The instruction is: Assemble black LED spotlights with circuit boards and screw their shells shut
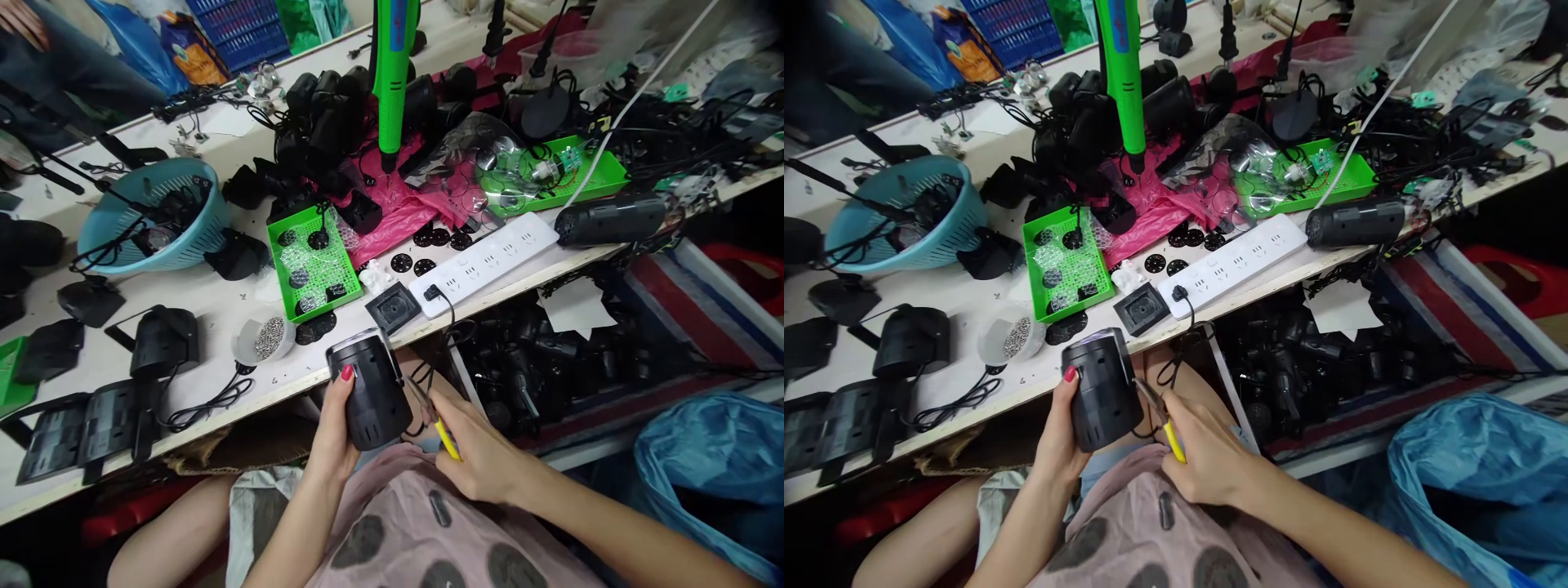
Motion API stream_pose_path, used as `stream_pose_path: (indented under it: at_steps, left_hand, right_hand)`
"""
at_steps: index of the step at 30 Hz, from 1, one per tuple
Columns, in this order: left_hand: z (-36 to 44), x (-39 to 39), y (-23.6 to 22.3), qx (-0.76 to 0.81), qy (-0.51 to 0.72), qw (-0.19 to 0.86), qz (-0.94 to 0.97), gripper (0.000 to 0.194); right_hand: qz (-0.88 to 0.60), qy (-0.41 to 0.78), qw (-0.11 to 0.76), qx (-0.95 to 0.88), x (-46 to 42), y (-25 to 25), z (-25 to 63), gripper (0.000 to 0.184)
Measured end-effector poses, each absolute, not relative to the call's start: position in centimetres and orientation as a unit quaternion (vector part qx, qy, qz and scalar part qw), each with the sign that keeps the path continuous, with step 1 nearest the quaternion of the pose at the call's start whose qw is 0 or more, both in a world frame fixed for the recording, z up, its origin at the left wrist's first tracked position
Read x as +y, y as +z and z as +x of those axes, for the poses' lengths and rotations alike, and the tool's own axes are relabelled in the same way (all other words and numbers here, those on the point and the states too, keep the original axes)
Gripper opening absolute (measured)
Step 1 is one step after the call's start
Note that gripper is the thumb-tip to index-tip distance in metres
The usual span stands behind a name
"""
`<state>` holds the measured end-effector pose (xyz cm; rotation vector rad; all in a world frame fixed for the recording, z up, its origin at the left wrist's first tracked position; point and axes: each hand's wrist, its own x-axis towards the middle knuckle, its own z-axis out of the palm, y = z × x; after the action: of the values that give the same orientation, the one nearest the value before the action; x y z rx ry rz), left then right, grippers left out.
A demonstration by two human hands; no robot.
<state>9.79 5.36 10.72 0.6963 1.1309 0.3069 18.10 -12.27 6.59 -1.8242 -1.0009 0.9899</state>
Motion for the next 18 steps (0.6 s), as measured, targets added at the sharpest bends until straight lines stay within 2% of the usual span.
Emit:
stream_pose_path:
  at_steps: [4, 10, 12, 14, 18]
  left_hand:
    - [9.1, 5.3, 9.1, 0.475, 0.233, 0.712, 0.462, 0.078]
    - [8.4, 5.5, 8.9, 0.361, 0.252, 0.628, 0.641, 0.067]
    - [8.4, 5.3, 9.2, 0.329, 0.26, 0.591, 0.689, 0.075]
    - [8.4, 5.1, 9.4, 0.336, 0.266, 0.592, 0.683, 0.078]
    - [8.7, 4.9, 9.9, 0.46, 0.229, 0.697, 0.499, 0.07]
  right_hand:
    - [-0.646, 0.501, 0.494, -0.296, -12.2, 8.9, 17.5, 0.028]
    - [-0.56, 0.586, 0.55, -0.202, -11.9, 10.7, 18.1, 0.025]
    - [-0.551, 0.607, 0.541, -0.187, -12.0, 11.1, 18.1, 0.023]
    - [-0.593, 0.577, 0.52, -0.209, -12.0, 11.0, 17.7, 0.018]
    - [-0.718, 0.438, 0.424, -0.335, -12.2, 8.9, 16.9, 0.022]
